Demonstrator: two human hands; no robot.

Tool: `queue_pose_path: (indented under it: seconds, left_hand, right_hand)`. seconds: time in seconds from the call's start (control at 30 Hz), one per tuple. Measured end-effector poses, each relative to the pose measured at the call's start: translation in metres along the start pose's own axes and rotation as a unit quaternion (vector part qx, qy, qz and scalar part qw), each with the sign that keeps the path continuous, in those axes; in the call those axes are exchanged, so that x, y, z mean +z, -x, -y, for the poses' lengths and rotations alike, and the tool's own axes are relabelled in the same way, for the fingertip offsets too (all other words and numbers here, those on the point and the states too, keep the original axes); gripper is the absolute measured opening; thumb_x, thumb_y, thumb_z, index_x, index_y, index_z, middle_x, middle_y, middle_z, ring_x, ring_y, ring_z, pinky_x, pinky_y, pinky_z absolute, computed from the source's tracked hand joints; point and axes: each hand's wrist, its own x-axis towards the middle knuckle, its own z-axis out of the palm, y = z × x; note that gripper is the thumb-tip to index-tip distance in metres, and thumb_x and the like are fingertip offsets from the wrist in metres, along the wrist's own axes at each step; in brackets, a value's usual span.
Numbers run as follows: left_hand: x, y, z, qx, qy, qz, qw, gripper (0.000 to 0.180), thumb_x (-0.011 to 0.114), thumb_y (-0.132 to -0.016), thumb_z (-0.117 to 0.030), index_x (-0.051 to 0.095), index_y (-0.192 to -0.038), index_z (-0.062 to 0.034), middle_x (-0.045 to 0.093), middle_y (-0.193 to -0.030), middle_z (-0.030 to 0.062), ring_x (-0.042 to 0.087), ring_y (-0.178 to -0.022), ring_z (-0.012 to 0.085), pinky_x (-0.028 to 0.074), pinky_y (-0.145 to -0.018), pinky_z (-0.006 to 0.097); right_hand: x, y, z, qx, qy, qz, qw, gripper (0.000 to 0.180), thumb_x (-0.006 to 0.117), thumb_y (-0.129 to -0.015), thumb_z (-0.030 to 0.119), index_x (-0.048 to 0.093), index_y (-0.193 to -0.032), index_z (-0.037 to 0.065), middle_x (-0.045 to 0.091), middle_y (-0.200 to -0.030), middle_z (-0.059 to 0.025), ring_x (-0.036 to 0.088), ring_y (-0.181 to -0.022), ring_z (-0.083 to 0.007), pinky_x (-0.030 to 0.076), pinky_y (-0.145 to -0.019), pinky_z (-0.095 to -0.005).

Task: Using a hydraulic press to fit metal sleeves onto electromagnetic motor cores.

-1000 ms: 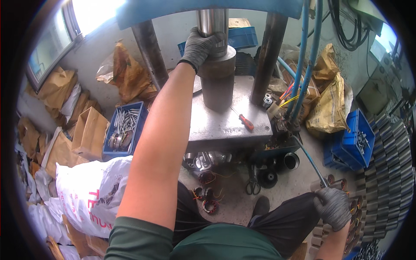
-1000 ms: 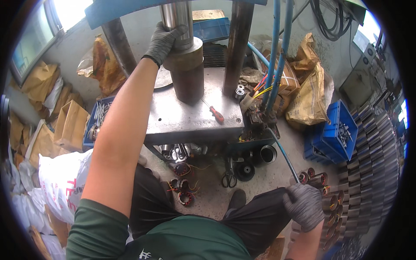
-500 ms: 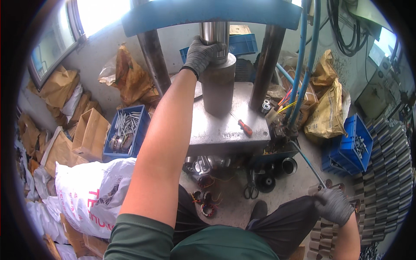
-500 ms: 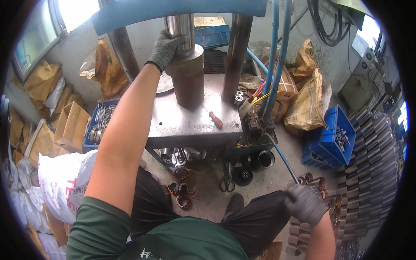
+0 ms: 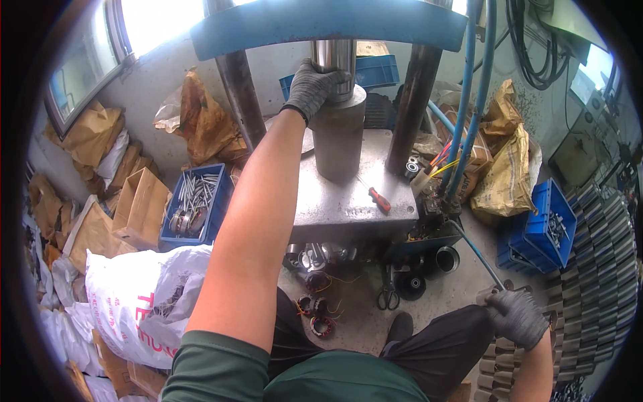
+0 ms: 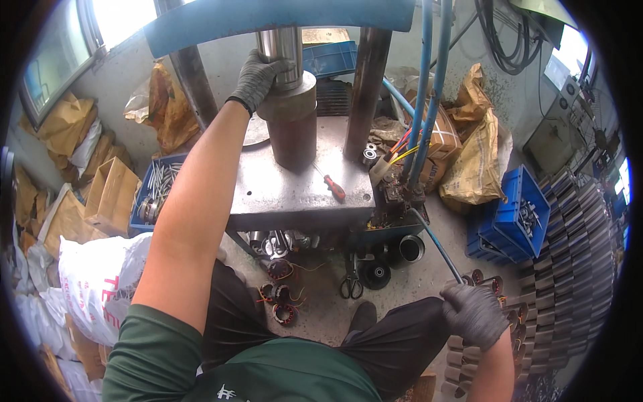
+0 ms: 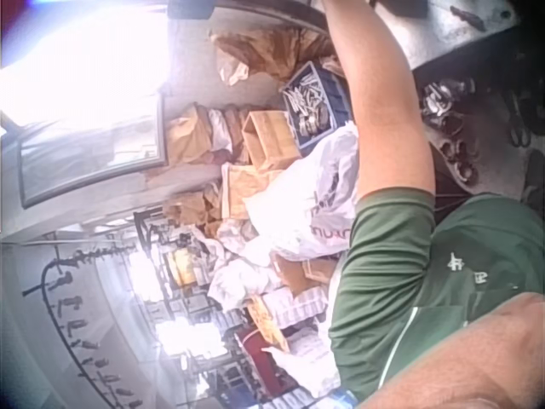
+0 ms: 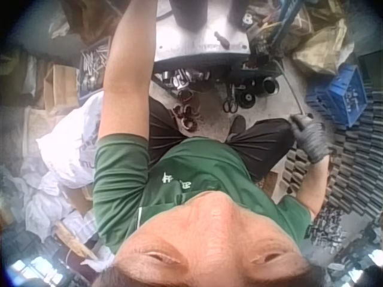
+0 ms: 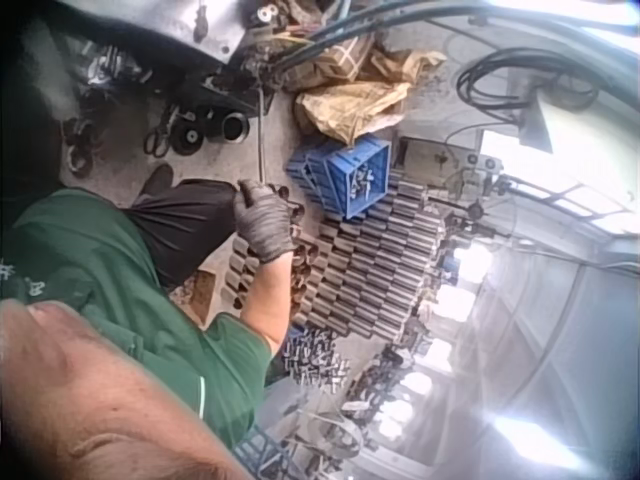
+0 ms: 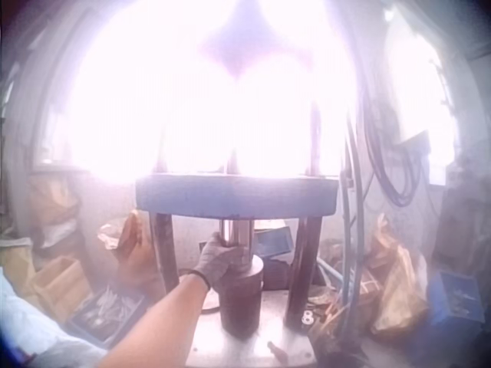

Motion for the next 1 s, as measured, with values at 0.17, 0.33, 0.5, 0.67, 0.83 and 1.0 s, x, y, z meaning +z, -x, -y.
queue_pose_path:
  seconds: [0.17,0.33,0.5,0.67,0.83,1.0]
  left_hand:
    - [0.001,-0.003,0.005,0.005,0.018,-0.004,1.0,0.066,0.095,-0.071,-0.028,0.061,-0.12,0.0014,0.074,-0.106,0.0156,0.073,-0.098,0.0233,0.057,-0.092,0.036]
    - [0.005,0.003,-0.001,-0.011,-0.003,0.003,1.0,0.067,0.095,-0.07,-0.027,0.062,-0.121,0.0005,0.075,-0.107,0.0151,0.073,-0.099,0.0242,0.057,-0.092,0.036]
    - [-0.002,-0.004,0.006,-0.004,0.0,0.005,1.0,0.067,0.095,-0.07,-0.027,0.062,-0.12,0.0012,0.075,-0.106,0.0154,0.073,-0.098,0.0247,0.057,-0.092,0.036]
    - [0.0,0.001,-0.001,-0.011,-0.002,0.004,1.0,0.065,0.095,-0.07,-0.028,0.063,-0.118,0.0016,0.075,-0.104,0.0158,0.073,-0.098,0.0248,0.057,-0.093,0.035]
    - [0.006,-0.006,0.005,0.022,-0.009,-0.004,1.0,0.085,0.095,-0.07,-0.032,0.05,-0.133,0.004,0.069,-0.118,0.0179,0.07,-0.109,0.0249,0.056,-0.099,0.036]
    - [0.01,-0.01,0.007,0.058,0.031,-0.005,0.998,0.098,0.095,-0.069,-0.033,0.041,-0.142,0.0049,0.064,-0.128,0.0194,0.066,-0.117,0.0248,0.055,-0.103,0.036]
  right_hand:
    - [-0.004,-0.001,0.004,0.028,-0.03,-0.071,0.997,0.017,0.068,-0.087,0.01,0.073,-0.102,0.006,0.073,-0.092,-0.0179,0.071,-0.086,-0.0395,0.057,-0.077,-0.0466]
    - [-0.004,-0.001,0.0,0.004,-0.034,-0.062,0.997,0.019,0.067,-0.086,0.007,0.073,-0.104,0.004,0.073,-0.094,-0.0192,0.071,-0.086,-0.0393,0.057,-0.077,-0.0461]
    - [-0.012,-0.004,0.002,0.028,-0.085,-0.123,0.988,0.022,0.066,-0.085,0.005,0.072,-0.106,0.0,0.073,-0.095,-0.0207,0.071,-0.089,-0.0401,0.057,-0.079,-0.0469]
    - [-0.009,-0.004,-0.005,0.006,-0.056,-0.148,0.987,0.023,0.066,-0.085,0.002,0.072,-0.106,-0.001,0.073,-0.096,-0.0214,0.071,-0.09,-0.0399,0.057,-0.081,-0.0468]
    - [-0.028,-0.023,-0.024,-0.01,-0.04,-0.258,0.965,0.027,0.066,-0.085,-0.004,0.071,-0.111,0.001,0.072,-0.099,-0.0211,0.072,-0.09,-0.0392,0.058,-0.083,-0.0425]
    - [-0.088,-0.115,-0.054,-0.034,0.061,-0.48,0.875,0.016,0.064,-0.09,-0.002,0.069,-0.106,0.0,0.07,-0.096,-0.0183,0.07,-0.092,-0.0357,0.055,-0.085,-0.0416]
